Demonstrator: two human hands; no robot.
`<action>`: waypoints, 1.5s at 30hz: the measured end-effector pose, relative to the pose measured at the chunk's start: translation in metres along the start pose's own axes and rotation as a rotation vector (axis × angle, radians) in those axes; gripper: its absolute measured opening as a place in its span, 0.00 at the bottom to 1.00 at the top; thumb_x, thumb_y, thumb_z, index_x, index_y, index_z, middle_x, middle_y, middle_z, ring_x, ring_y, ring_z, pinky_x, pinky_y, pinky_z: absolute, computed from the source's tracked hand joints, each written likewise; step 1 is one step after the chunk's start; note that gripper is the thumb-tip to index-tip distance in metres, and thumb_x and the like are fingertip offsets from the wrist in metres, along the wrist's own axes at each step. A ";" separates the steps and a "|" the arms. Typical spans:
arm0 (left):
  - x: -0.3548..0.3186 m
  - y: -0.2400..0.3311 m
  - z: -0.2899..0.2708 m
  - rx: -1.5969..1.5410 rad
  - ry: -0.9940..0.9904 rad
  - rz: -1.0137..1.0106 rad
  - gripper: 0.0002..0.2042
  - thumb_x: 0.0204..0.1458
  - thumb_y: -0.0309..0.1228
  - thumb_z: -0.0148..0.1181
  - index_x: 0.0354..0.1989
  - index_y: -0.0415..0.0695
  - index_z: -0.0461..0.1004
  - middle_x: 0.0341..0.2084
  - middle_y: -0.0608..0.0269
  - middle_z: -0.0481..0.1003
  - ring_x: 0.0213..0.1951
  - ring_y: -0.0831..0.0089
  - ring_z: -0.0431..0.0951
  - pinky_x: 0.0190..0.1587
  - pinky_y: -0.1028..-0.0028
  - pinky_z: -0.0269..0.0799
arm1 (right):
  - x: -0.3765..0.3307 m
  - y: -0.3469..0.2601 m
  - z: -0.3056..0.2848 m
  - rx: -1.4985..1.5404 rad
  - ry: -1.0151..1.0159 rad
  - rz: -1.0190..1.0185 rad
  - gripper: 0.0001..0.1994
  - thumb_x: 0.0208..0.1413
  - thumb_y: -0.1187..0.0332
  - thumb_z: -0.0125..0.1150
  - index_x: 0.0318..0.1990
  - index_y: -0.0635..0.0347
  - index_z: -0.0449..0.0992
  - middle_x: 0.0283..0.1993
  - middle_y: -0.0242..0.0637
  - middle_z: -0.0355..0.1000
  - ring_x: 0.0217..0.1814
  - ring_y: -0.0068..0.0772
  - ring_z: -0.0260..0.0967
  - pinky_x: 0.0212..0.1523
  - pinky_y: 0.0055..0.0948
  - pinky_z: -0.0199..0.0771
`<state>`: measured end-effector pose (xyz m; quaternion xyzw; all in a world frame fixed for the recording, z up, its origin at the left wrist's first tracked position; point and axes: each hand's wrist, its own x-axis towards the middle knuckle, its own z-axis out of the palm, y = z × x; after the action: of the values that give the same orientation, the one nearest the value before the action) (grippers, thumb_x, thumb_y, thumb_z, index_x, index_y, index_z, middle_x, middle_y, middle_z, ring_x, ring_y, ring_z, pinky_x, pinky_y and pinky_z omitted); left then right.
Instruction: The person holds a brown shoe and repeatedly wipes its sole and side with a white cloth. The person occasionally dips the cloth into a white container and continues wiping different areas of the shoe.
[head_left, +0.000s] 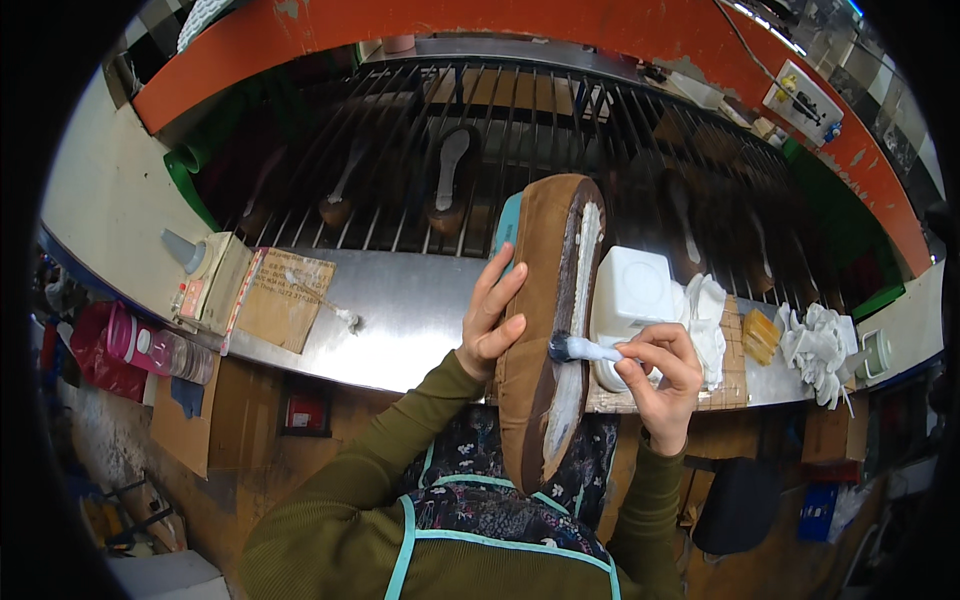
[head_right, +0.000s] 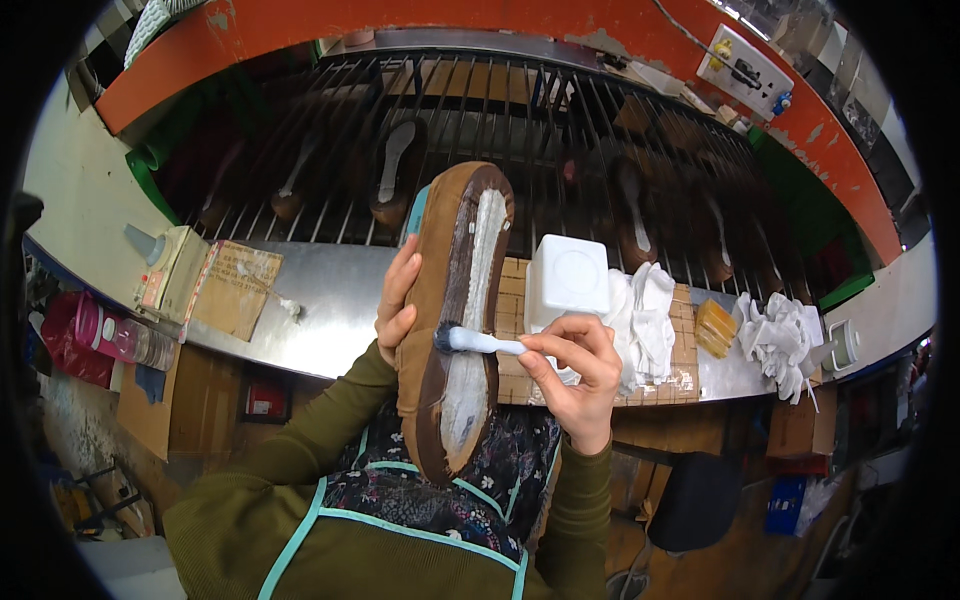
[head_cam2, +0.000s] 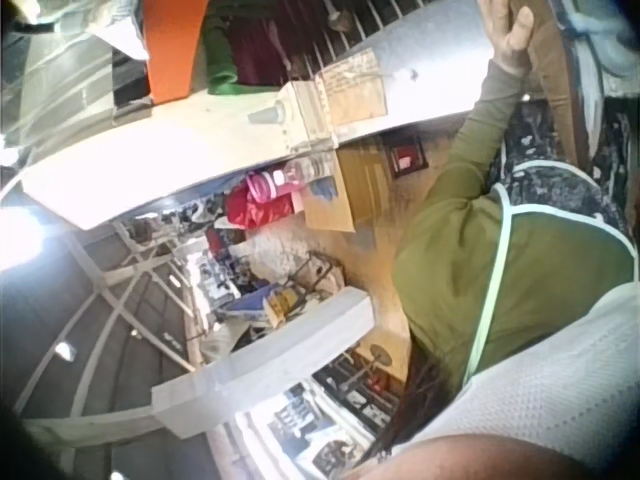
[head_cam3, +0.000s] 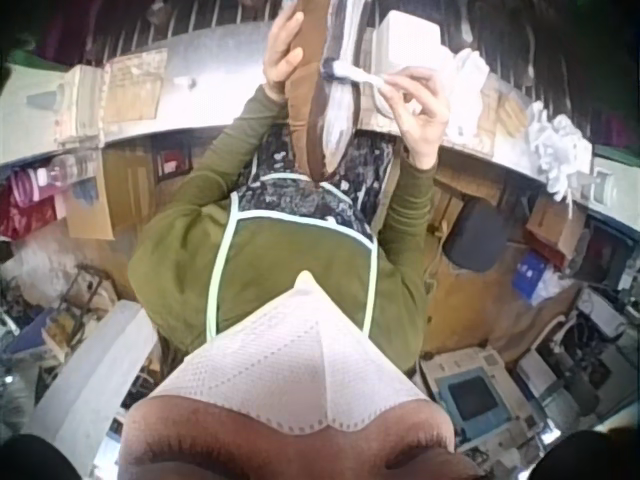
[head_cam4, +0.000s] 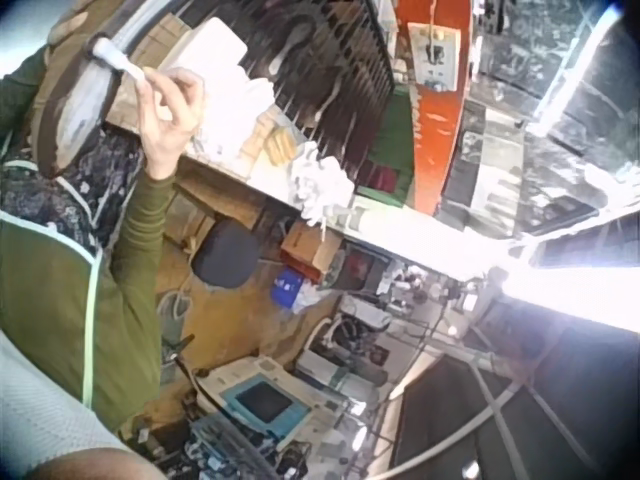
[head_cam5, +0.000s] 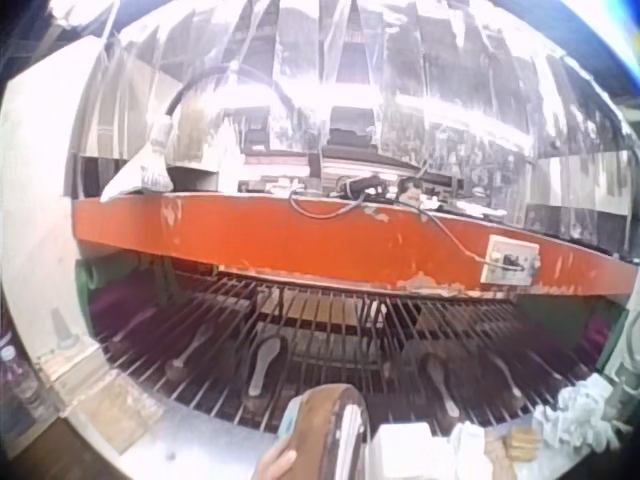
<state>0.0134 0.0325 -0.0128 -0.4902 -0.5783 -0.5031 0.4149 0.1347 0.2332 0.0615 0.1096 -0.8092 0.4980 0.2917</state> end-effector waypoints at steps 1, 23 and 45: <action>0.004 0.001 0.001 0.010 0.002 -0.002 0.17 0.55 0.25 0.54 0.52 0.53 0.59 0.61 0.43 0.60 0.62 0.36 0.59 0.61 0.47 0.60 | -0.002 0.000 0.001 0.012 0.002 -0.004 0.09 0.42 0.74 0.72 0.34 0.60 0.83 0.33 0.31 0.69 0.31 0.22 0.62 0.31 0.21 0.62; -0.005 -0.001 0.013 -0.042 0.037 -0.243 0.32 0.46 0.30 0.68 0.59 0.52 0.57 0.63 0.44 0.58 0.64 0.45 0.59 0.63 0.55 0.59 | -0.016 -0.010 0.008 0.041 0.066 0.131 0.06 0.46 0.76 0.68 0.34 0.63 0.82 0.35 0.33 0.68 0.31 0.19 0.64 0.28 0.16 0.63; -0.009 -0.007 -0.004 0.151 -0.049 -0.322 0.38 0.39 0.27 0.73 0.61 0.52 0.59 0.64 0.49 0.57 0.65 0.45 0.56 0.63 0.54 0.59 | -0.064 -0.036 0.026 0.114 0.162 0.405 0.07 0.47 0.77 0.67 0.36 0.67 0.81 0.36 0.33 0.67 0.29 0.18 0.62 0.30 0.18 0.62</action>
<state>0.0078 0.0269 -0.0224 -0.3709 -0.6952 -0.5062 0.3505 0.1936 0.1860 0.0418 -0.0794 -0.7592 0.5985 0.2433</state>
